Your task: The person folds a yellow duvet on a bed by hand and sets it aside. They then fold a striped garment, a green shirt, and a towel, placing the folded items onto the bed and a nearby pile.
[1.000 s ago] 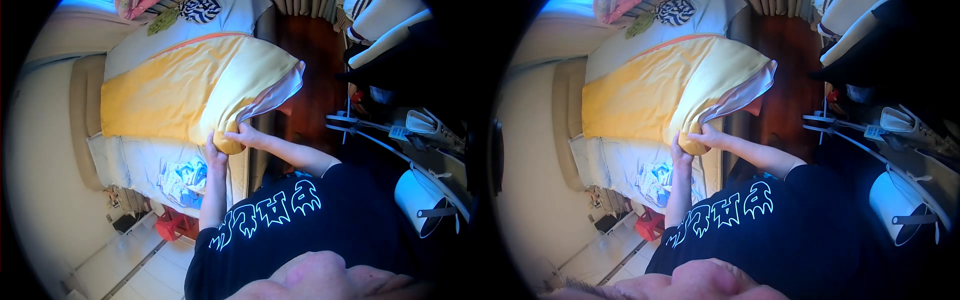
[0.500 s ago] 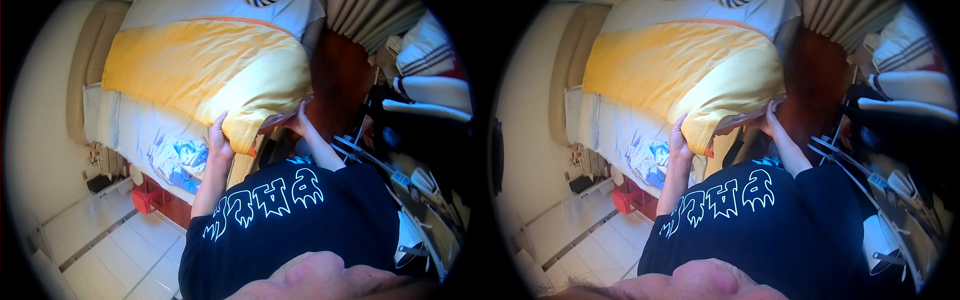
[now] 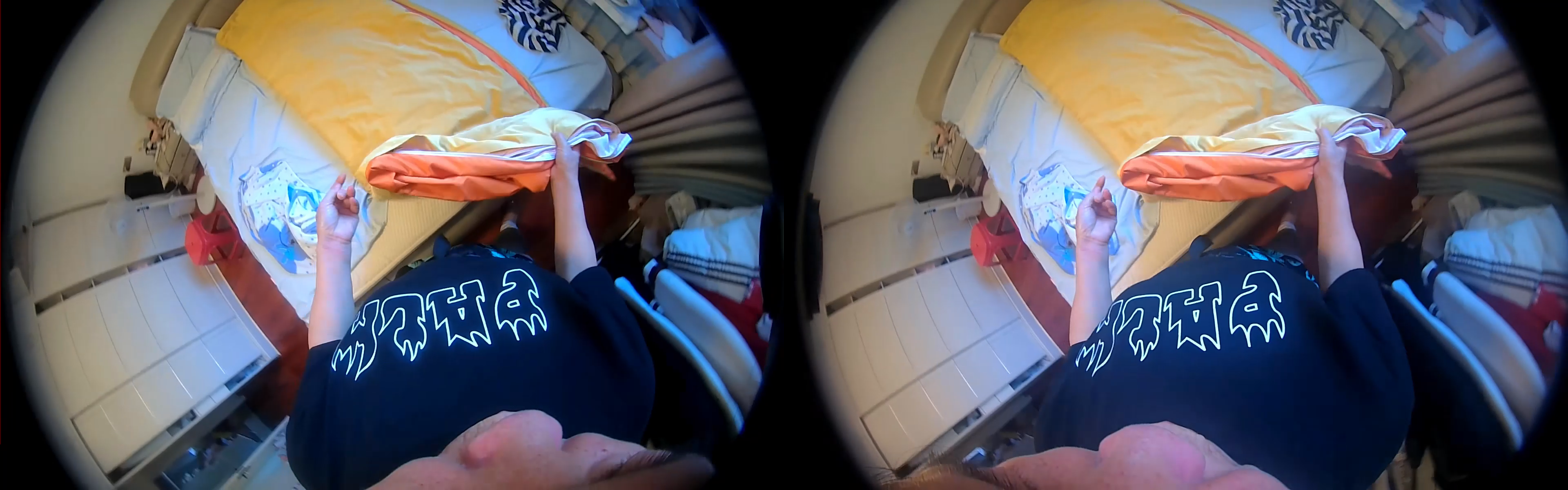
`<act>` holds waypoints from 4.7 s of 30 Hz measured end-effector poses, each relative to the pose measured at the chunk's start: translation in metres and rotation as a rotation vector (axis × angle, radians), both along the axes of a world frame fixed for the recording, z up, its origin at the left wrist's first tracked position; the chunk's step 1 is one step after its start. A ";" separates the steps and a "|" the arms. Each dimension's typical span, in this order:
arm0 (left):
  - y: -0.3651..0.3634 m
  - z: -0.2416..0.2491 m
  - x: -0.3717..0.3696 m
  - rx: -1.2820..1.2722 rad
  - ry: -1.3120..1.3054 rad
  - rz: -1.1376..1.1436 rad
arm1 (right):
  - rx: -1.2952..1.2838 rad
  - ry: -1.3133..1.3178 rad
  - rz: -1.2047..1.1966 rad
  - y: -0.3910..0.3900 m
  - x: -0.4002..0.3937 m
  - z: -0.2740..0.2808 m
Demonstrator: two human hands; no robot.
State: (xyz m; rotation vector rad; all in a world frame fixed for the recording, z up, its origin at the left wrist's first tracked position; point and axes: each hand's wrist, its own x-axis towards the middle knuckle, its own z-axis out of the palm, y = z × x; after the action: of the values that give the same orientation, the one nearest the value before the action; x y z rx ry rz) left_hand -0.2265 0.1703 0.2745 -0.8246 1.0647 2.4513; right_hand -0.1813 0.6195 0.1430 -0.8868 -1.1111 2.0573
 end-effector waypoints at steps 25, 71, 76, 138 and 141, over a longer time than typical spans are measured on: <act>0.068 -0.071 0.030 -1.703 0.582 -0.508 | 0.022 -0.133 0.516 0.015 -0.030 0.045; 0.139 -0.085 0.057 -0.963 0.435 -0.260 | 1.586 0.603 1.932 -0.135 -0.099 0.086; 0.139 -0.074 0.050 -1.024 0.505 -0.259 | 1.767 0.792 1.766 -0.130 -0.102 0.088; 0.067 -0.058 0.149 -1.584 -0.663 -1.032 | -0.850 -0.338 0.756 0.128 0.074 -0.133; 0.058 -0.065 0.144 -1.426 -0.786 -1.160 | -0.846 -0.326 0.623 0.113 0.059 -0.121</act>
State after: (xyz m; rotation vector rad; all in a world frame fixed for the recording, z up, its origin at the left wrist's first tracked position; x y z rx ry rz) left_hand -0.0823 0.2281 0.2097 -0.8907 1.9801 0.1527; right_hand -0.1221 0.7329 0.0221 -1.4405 -0.6825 3.0813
